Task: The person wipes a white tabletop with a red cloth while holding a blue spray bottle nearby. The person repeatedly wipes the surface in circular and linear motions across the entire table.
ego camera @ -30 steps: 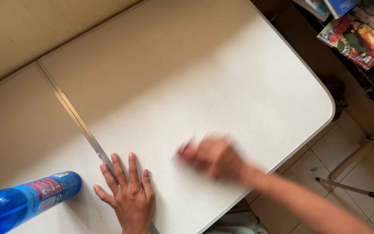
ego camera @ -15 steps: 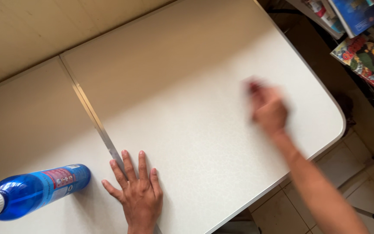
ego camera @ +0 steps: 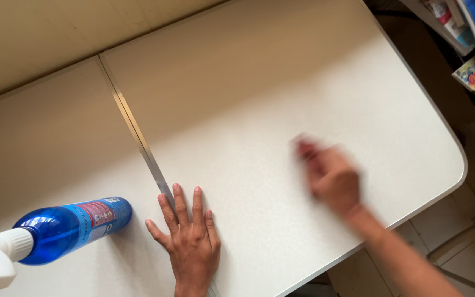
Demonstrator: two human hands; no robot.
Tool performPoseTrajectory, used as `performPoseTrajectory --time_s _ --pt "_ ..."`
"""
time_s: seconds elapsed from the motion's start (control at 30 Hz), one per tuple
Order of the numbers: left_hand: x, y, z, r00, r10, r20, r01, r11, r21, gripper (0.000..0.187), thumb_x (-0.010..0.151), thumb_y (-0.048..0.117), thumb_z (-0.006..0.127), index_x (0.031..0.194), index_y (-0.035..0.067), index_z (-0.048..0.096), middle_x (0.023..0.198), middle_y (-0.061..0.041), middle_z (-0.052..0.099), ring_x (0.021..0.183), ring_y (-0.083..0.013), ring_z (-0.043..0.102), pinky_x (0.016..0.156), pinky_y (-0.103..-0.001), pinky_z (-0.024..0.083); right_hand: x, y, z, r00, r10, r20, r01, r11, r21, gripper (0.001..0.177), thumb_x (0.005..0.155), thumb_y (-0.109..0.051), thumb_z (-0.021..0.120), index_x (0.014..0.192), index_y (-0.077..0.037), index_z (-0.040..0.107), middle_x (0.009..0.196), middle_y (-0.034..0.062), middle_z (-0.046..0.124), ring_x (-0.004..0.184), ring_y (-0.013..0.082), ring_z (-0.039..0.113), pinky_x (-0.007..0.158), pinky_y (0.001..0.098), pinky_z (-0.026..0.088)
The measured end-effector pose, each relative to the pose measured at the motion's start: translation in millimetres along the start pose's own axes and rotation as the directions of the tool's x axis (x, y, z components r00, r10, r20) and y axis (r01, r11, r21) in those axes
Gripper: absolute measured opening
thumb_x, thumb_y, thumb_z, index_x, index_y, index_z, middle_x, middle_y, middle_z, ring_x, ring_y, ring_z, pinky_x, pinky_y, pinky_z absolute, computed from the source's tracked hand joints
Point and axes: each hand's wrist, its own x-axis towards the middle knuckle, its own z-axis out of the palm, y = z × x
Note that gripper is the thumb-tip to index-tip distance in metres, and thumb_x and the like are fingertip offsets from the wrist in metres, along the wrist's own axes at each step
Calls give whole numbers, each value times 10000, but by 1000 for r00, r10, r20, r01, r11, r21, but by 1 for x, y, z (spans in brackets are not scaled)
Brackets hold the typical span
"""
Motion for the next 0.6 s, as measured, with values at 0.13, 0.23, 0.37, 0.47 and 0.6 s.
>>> performPoseTrajectory --time_s 0.13,0.23,0.37,0.47,0.6 --pt "0 1 0 1000 -6 3 6 1000 -10 500 1015 307 420 1489 169 498 1666 -169 261 1560 -411 116 1141 -760 -37 36 85 -14 948 314 -59 -319 930 -183 277 1016 -260 720 1045 13 685 914 129 699 721 228 682 640 380 574" --pt "0 3 1 1000 -15 12 15 1000 11 512 1006 295 417 1494 154 484 1661 -194 254 1556 -415 109 1128 -772 -53 42 78 2 942 312 -124 -332 923 -197 315 1031 -285 704 1069 25 662 940 147 680 730 238 673 615 378 570" --pt "2 5 0 1000 -17 13 17 1000 12 509 1009 288 415 1497 153 477 1668 -189 255 1563 -405 122 1132 -775 -45 12 -28 34 1000 8 2 -8 999 -44 243 1062 -230 584 1128 -19 687 795 113 655 612 193 600 509 354 523" --pt "2 4 -4 1000 -10 19 10 1000 0 512 1014 291 418 1504 157 478 1665 -187 256 1560 -403 131 1129 -774 -35 -29 -107 26 948 -285 143 255 947 196 230 1022 -249 647 1143 -55 677 664 22 629 472 111 518 405 315 443" --pt "1 2 -6 1000 2 16 -2 1000 -17 513 1030 297 416 1518 153 481 1670 -191 260 1564 -397 145 1137 -767 -25 -55 -135 6 902 -421 98 357 853 381 291 1023 -219 620 1165 34 605 745 44 600 595 116 533 519 267 483"
